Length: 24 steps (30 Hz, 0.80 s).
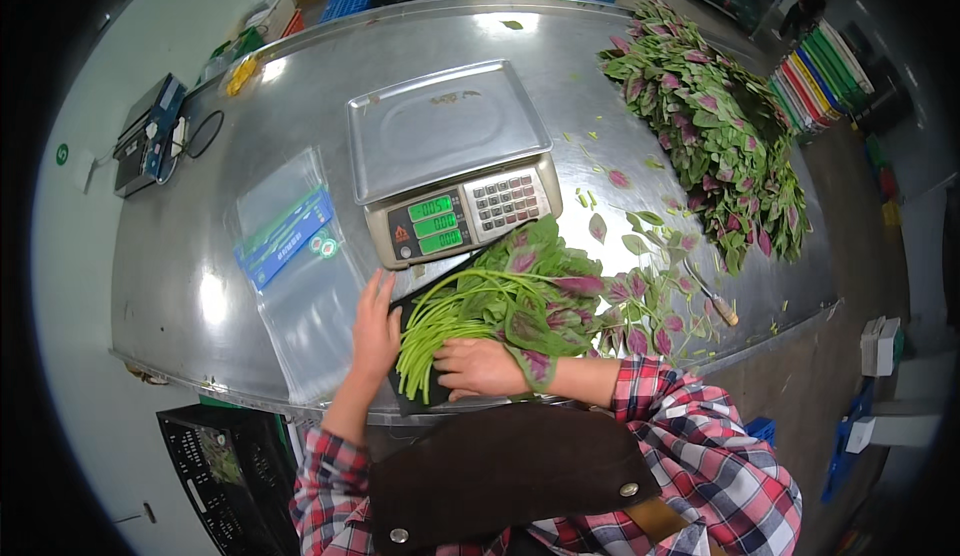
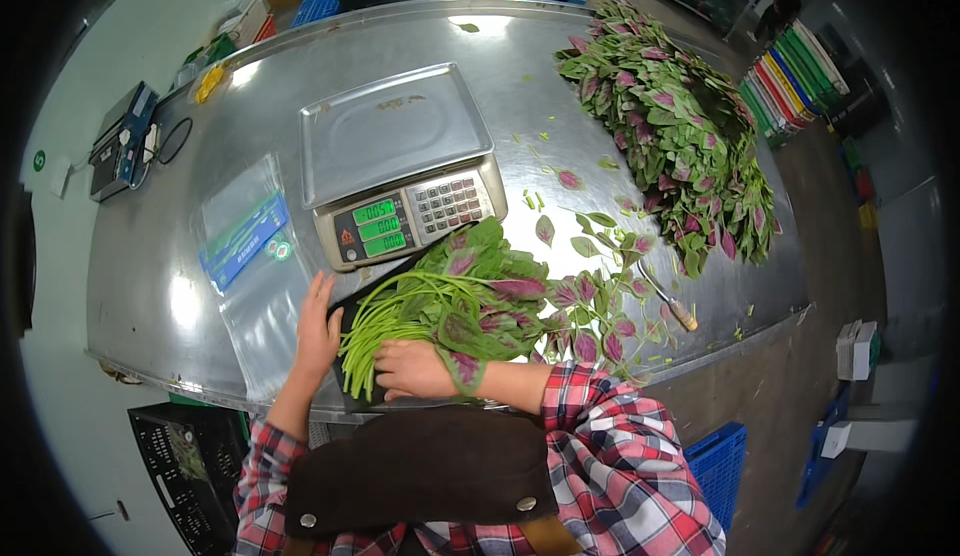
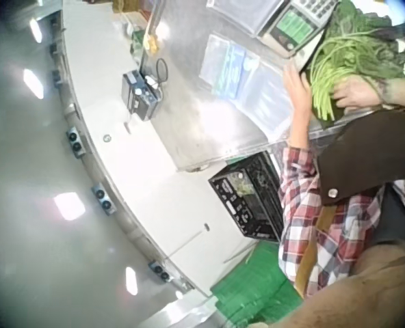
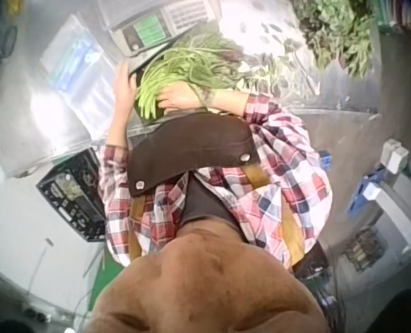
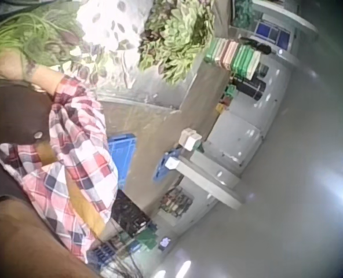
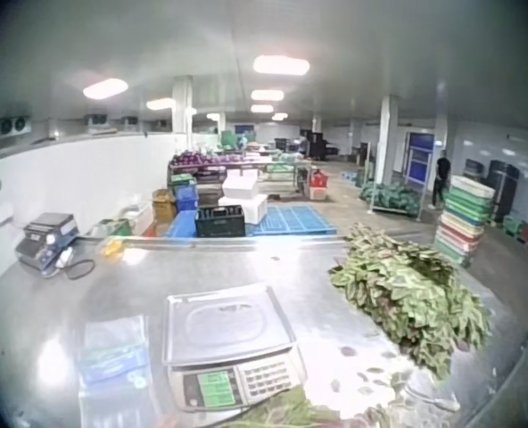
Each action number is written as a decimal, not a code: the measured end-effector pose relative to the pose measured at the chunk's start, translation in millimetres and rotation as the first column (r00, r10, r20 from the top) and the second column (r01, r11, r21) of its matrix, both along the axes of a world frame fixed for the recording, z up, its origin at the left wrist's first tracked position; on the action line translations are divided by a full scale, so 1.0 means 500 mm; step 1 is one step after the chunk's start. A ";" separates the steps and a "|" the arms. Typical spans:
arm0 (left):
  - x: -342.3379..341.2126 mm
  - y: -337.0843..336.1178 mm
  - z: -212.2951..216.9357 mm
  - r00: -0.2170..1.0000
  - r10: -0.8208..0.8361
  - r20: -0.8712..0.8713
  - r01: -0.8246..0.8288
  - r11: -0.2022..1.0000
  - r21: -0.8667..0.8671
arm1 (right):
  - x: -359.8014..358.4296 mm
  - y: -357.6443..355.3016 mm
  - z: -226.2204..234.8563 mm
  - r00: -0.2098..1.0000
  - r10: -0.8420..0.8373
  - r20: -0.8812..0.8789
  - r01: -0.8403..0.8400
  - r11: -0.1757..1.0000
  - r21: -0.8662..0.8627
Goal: The person gathers bunches of purple-and-green leafy plants, removes loose leaves, weighs the bunches on a digital scale, and slides them into plastic bags.
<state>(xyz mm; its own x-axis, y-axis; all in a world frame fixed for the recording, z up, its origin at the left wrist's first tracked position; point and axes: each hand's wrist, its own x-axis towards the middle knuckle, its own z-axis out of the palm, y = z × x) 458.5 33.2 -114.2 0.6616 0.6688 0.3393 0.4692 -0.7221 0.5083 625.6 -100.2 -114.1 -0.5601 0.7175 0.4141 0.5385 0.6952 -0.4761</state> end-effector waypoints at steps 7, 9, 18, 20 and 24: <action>-0.007 -0.147 -0.046 0.958 -0.049 -0.283 0.052 0.999 0.003 | 0.146 0.006 0.055 0.789 -0.304 0.534 0.387 0.921 -0.049; -0.016 -0.133 -0.114 0.886 -0.006 -0.464 0.023 0.999 0.031 | 0.175 -0.010 0.037 0.734 -0.374 0.567 0.485 0.873 -0.053; 0.080 -0.231 0.071 0.919 -0.336 -0.205 0.293 0.932 -0.213 | 0.192 -0.038 -0.076 0.672 -0.528 0.519 0.661 0.744 -0.098; 0.073 -0.284 0.024 0.831 -0.445 -0.334 0.381 0.892 -0.242 | 0.172 -0.017 -0.071 0.660 -0.472 0.584 0.650 0.749 -0.129; 0.120 -0.272 -0.017 0.794 -0.468 -0.388 0.423 0.884 -0.200 | 0.173 -0.028 -0.037 0.687 -0.422 0.591 0.645 0.728 -0.230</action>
